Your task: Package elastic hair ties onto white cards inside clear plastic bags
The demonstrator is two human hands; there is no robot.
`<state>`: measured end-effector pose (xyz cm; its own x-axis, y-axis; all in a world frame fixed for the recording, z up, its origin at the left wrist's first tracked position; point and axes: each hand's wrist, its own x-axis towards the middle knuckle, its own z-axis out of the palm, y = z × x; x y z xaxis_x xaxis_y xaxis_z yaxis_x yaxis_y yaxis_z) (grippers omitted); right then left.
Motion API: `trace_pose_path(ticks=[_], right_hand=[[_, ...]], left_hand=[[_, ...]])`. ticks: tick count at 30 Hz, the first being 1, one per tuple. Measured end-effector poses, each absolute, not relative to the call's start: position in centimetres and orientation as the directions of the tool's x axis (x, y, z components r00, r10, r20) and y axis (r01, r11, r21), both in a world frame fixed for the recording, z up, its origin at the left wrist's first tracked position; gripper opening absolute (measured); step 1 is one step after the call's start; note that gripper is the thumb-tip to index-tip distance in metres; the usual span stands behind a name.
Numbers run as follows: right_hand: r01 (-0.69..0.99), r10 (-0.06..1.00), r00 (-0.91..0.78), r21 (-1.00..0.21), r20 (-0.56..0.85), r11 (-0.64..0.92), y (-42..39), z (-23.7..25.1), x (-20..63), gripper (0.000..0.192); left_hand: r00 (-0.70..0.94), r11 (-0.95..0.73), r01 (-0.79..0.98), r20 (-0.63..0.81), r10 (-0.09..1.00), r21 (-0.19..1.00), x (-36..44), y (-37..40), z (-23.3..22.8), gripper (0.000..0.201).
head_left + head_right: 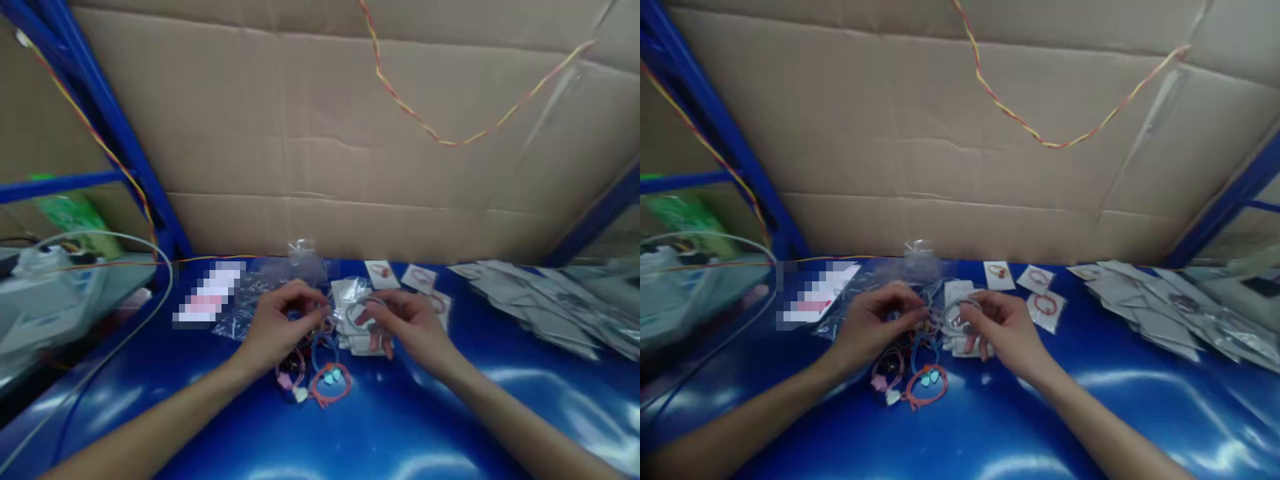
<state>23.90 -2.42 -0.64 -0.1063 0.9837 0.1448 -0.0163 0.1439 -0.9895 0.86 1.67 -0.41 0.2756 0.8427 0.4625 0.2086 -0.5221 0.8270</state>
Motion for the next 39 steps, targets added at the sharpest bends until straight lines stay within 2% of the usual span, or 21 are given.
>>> trace_pose_path(ticks=[5,12,20,27,31,34,39], right_hand=[[-0.011,0.98,-0.119,-0.987,0.158,0.158,-2.6,-0.3,23.9,0.032],[-0.125,0.963,-0.214,-0.983,0.162,0.138,-2.6,-0.3,23.8,0.03],[-0.331,0.972,-0.172,-0.939,0.16,0.096,-2.0,-0.4,24.6,0.03],[-0.176,0.968,-0.055,-0.957,0.245,0.232,-1.8,-0.1,24.5,0.026],[-0.079,0.965,0.004,-0.962,0.262,0.261,-1.8,0.1,24.4,0.03],[-0.096,0.97,-0.015,-0.966,0.241,0.239,-1.9,0.2,24.5,0.032],[-0.146,0.972,-0.109,-0.97,0.21,0.193,-2.1,0.4,24.7,0.027]], left_hand=[[0.299,-0.528,0.182,0.465,0.833,0.829,0.9,1.4,0.1,0.011],[0.176,-0.475,0.097,0.454,0.873,0.875,1.0,1.6,-0.3,0.018],[0.173,-0.27,0.019,0.262,0.949,0.963,1.2,1.7,-0.3,0.018],[0.159,-0.142,-0.064,0.151,0.976,0.988,1.4,1.5,0.3,0.03],[0.118,-0.152,-0.106,0.164,0.979,0.983,1.4,1.6,0.5,0.03],[0.101,-0.151,-0.107,0.162,0.982,0.983,1.2,1.7,0.4,0.03],[0.17,-0.034,-0.105,0.051,0.984,0.994,1.0,1.9,0.0,0.034]])
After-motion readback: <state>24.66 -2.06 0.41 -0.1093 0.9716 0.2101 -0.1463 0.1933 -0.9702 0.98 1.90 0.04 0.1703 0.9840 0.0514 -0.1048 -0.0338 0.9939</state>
